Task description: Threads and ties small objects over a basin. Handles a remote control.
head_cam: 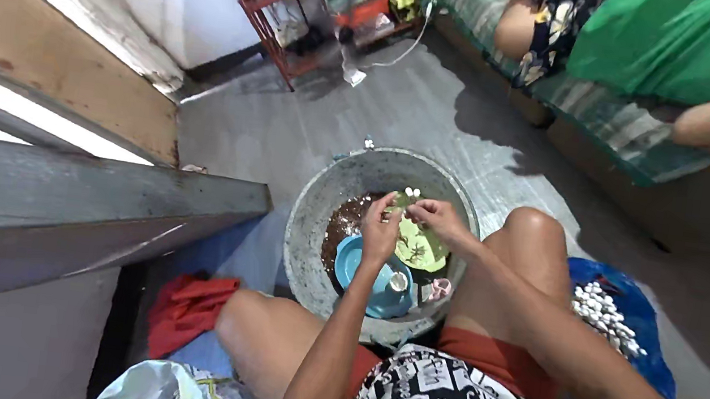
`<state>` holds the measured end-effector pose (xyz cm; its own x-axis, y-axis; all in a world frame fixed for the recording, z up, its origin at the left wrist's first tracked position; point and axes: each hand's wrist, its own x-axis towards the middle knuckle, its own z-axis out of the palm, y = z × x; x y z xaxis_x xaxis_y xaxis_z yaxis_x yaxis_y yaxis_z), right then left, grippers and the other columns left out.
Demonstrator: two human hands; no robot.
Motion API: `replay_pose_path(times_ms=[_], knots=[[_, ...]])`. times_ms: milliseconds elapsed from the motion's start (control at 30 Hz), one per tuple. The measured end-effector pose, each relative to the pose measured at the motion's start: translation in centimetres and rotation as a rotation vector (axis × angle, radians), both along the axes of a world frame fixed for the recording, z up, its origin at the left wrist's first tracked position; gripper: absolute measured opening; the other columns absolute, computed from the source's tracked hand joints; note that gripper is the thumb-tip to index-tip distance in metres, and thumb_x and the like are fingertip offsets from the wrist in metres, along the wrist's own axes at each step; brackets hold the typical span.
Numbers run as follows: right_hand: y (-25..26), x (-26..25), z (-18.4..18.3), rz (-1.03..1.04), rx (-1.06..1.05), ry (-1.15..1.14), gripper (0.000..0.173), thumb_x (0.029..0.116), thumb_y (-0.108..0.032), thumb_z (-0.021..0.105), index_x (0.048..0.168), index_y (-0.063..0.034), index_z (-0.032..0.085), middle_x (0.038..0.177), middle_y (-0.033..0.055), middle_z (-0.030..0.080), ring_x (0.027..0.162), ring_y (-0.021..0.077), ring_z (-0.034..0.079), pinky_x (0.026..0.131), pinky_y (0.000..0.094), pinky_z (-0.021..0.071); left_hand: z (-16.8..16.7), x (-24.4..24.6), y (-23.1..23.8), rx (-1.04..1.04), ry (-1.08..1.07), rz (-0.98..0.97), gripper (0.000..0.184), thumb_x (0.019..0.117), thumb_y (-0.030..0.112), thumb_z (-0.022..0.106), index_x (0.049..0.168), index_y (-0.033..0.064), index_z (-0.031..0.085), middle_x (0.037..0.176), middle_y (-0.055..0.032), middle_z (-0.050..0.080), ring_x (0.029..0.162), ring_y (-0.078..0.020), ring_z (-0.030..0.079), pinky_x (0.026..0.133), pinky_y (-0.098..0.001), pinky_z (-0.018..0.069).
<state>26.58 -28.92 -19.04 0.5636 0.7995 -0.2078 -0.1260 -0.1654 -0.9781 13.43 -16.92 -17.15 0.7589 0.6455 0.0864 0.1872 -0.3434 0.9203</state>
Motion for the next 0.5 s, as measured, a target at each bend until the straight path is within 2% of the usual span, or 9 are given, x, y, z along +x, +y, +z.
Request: replay_pose_path(times_ms=[67,100,167,233,333,433,500], knots=[[-0.1,1.0,-0.2,0.094,-0.023,-0.155,0.030,0.1024,-0.032,0.063,0.110,-0.0052,0.074,0.099,0.0073,0.074,0.087,0.0163,0.071,0.083,0.0383,0.0596,0.4,0.4,0.8,0.238,0.014,-0.109,0.041,0.1026,0.016,0.058,0.143,0.0103,0.060,0.134,-0.0113,0.064,0.113,-0.0192,0.067,0.097,-0.0391,0.0577],[0.1,1.5,0.0,0.114,-0.030,-0.226,0.029,0.1018,-0.032,0.064,0.109,-0.0062,0.074,0.098,0.0066,0.075,0.086,0.0159,0.071,0.084,0.0390,0.0600,0.6,0.9,1.2,0.351,0.023,-0.132,0.040,0.1017,0.016,0.058,0.141,0.0102,0.063,0.132,-0.0112,0.066,0.115,-0.0191,0.066,0.101,-0.0390,0.0562],[0.6,2.2,0.7,0.128,-0.062,-0.317,0.029,0.1013,-0.034,0.065,0.107,-0.0068,0.075,0.096,0.0067,0.075,0.087,0.0168,0.072,0.087,0.0413,0.0595,1.1,1.8,1.6,0.500,0.065,-0.125,0.034,0.0993,0.018,0.063,0.132,0.0115,0.070,0.121,-0.0108,0.070,0.108,-0.0200,0.069,0.097,-0.0399,0.0574],[0.6,1.9,0.6,0.114,-0.109,-0.319,0.031,0.1001,-0.035,0.067,0.106,-0.0060,0.075,0.096,0.0078,0.075,0.089,0.0185,0.072,0.089,0.0432,0.0590,1.3,2.1,1.5,0.509,0.161,-0.144,0.031,0.0992,0.023,0.065,0.126,0.0117,0.073,0.118,-0.0111,0.070,0.106,-0.0213,0.069,0.096,-0.0409,0.0573],[0.5,0.8,-1.6,0.029,-0.119,-0.159,0.027,0.0980,-0.028,0.071,0.106,-0.0024,0.075,0.096,0.0106,0.075,0.086,0.0207,0.072,0.086,0.0433,0.0600,1.1,2.2,1.3,0.469,0.264,-0.180,0.027,0.0987,0.028,0.066,0.114,0.0077,0.076,0.114,-0.0119,0.070,0.106,-0.0223,0.069,0.098,-0.0413,0.0560],[0.4,-0.3,-2.0,-0.032,-0.107,0.065,0.022,0.0967,-0.023,0.073,0.104,-0.0018,0.074,0.096,0.0105,0.074,0.083,0.0204,0.071,0.079,0.0408,0.0601,0.4,2.0,1.7,0.425,0.252,-0.180,0.026,0.0981,0.027,0.066,0.108,0.0059,0.076,0.107,-0.0113,0.071,0.102,-0.0215,0.069,0.096,-0.0409,0.0562],[0.1,-0.6,-1.4,-0.038,-0.078,0.268,0.024,0.0971,-0.021,0.073,0.111,-0.0014,0.071,0.103,0.0116,0.074,0.088,0.0219,0.071,0.081,0.0405,0.0591,0.1,1.8,2.1,0.345,0.217,-0.183,0.025,0.0970,0.026,0.068,0.107,0.0043,0.075,0.106,-0.0110,0.073,0.100,-0.0199,0.070,0.095,-0.0401,0.0570]])
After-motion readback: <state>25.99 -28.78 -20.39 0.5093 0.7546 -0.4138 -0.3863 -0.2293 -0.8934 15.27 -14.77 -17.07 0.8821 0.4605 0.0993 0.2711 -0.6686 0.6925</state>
